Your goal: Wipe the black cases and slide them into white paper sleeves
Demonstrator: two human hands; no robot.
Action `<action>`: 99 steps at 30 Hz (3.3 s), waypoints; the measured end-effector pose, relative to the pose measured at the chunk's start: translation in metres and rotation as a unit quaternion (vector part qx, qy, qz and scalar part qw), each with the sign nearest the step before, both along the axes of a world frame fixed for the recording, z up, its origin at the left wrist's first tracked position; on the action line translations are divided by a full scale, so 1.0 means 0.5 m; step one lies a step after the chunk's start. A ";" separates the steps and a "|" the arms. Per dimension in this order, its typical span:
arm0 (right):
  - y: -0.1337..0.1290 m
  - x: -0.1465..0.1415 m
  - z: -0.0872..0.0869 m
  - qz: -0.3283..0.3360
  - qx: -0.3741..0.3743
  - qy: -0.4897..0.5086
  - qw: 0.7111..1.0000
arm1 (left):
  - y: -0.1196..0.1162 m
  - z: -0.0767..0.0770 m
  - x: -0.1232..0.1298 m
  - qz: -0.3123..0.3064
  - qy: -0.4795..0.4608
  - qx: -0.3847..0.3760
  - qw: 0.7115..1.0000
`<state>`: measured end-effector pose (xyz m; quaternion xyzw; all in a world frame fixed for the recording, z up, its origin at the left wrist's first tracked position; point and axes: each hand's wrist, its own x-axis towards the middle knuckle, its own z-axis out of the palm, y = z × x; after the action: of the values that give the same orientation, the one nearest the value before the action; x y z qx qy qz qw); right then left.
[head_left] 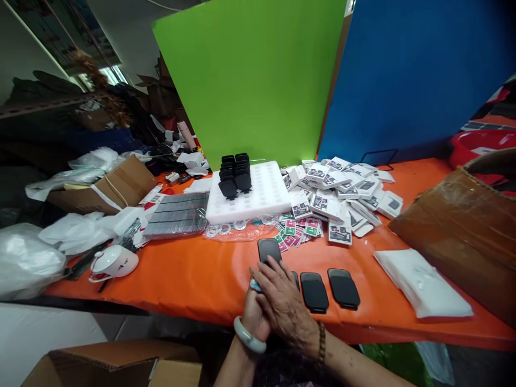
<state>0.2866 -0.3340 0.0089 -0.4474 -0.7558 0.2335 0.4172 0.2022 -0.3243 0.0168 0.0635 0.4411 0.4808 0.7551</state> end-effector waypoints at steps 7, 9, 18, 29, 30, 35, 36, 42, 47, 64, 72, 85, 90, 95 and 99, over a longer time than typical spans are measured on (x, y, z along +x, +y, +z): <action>0.150 0.044 0.009 -0.098 -0.016 -0.012 0.995 | -0.043 -0.003 0.036 -0.031 0.070 0.038 0.996; 0.152 0.050 0.020 -0.085 -0.041 -0.004 0.996 | -0.044 -0.003 0.033 -0.039 0.055 0.023 0.997; 0.104 0.057 0.015 -0.041 -0.023 0.019 0.999 | -0.032 -0.016 0.024 -0.035 0.090 0.003 0.995; 0.101 0.135 -0.006 0.079 -0.415 0.318 0.849 | -0.024 -0.004 0.019 -0.120 -0.007 -0.055 0.991; 0.094 0.129 0.000 0.069 -0.363 0.279 0.886 | -0.020 -0.008 0.021 -0.096 -0.027 -0.072 0.992; 0.046 0.099 0.030 0.113 -0.045 -0.050 0.991 | 0.000 -0.007 -0.005 0.031 -0.130 -0.112 0.985; 0.031 0.094 0.031 0.125 -0.012 -0.104 0.987 | 0.003 -0.004 -0.016 0.024 -0.133 -0.119 0.984; -0.032 0.069 0.002 0.150 0.041 -0.213 0.965 | 0.006 0.008 -0.051 -0.038 -0.090 -0.170 0.981; -0.001 0.067 0.007 0.129 0.036 -0.143 0.981 | -0.003 0.012 -0.073 -0.035 0.010 -0.083 0.996; 0.164 0.050 -0.029 0.036 -0.243 -0.053 0.968 | 0.021 -0.088 -0.200 -0.124 0.492 0.111 0.855; 0.070 0.085 -0.054 0.141 -0.172 -0.249 0.943 | 0.022 -0.088 -0.169 -0.267 0.743 0.131 0.600; 0.047 0.191 -0.078 0.141 -0.144 -0.252 0.947 | 0.008 -0.074 -0.052 -0.342 0.764 0.131 0.532; 0.050 0.224 -0.067 0.139 -0.152 -0.188 0.960 | 0.007 -0.067 -0.051 -0.344 0.803 0.154 0.462; 0.050 0.327 -0.038 0.034 -0.185 -0.185 0.965 | 0.003 -0.070 -0.065 -0.333 0.808 0.210 0.439; 0.015 0.398 -0.044 0.001 -0.255 -0.230 0.939 | 0.003 -0.091 -0.055 -0.381 0.730 0.314 0.472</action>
<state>0.4856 -0.3264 -0.0130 -0.5797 -0.7465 0.3098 0.1034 0.1747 -0.3230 -0.0286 0.7864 0.5844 0.0317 0.1977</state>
